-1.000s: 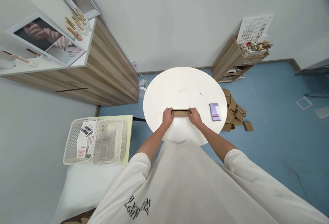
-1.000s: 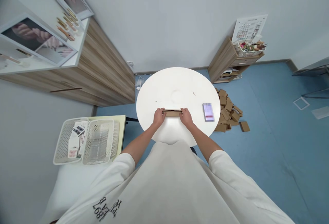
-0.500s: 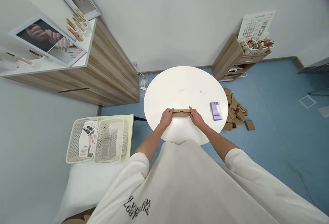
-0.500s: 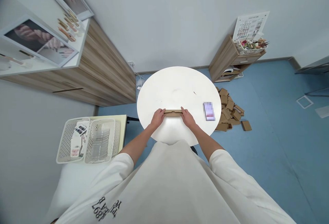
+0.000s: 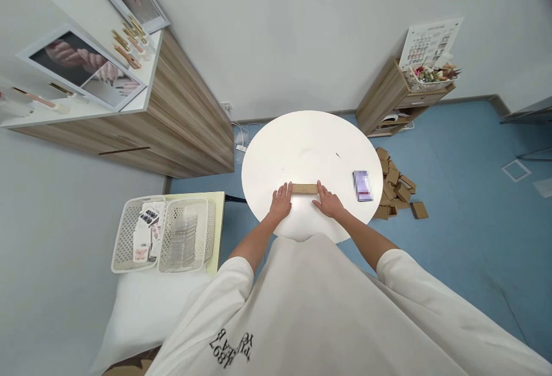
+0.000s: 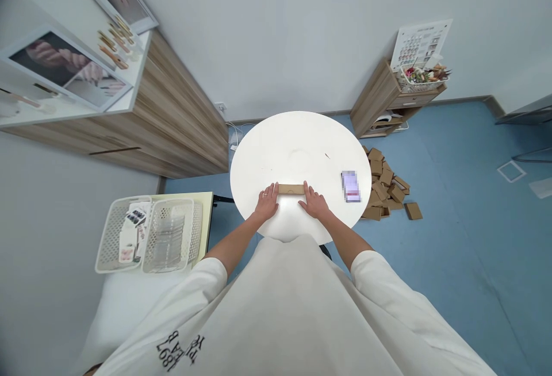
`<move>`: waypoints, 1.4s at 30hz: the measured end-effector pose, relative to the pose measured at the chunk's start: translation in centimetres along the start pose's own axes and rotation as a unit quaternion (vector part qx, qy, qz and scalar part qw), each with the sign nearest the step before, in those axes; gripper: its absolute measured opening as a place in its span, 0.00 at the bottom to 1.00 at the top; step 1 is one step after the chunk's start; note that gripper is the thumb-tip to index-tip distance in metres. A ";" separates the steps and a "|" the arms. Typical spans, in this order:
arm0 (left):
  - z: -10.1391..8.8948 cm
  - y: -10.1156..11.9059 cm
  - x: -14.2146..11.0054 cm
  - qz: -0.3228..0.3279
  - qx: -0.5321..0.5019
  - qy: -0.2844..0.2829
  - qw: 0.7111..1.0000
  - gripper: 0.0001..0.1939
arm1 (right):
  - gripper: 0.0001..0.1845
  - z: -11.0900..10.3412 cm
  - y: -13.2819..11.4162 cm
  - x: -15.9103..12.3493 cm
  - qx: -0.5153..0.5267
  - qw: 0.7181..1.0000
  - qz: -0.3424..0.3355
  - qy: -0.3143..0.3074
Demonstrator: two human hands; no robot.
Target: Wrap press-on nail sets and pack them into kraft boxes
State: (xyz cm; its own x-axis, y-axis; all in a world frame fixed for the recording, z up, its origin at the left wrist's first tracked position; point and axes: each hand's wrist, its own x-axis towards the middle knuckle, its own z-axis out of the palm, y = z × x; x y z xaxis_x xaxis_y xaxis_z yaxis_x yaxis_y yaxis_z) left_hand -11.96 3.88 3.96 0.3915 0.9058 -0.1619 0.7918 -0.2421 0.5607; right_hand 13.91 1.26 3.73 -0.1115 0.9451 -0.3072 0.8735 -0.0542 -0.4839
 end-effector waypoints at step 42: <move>2.8 -1.3 -3.0 -0.195 -0.318 -0.009 0.928 0.29 | 0.32 3.0 -2.1 -3.1 0.262 0.943 0.201 0.044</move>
State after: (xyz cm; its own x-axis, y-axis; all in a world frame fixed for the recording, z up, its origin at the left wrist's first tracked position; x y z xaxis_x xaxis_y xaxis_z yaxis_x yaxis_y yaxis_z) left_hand -12.85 0.47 1.45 0.1447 0.8741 -0.4638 0.4412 0.3625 0.8209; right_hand 11.00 -2.52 3.25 0.2388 0.8359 -0.4942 0.4799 -0.5441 -0.6882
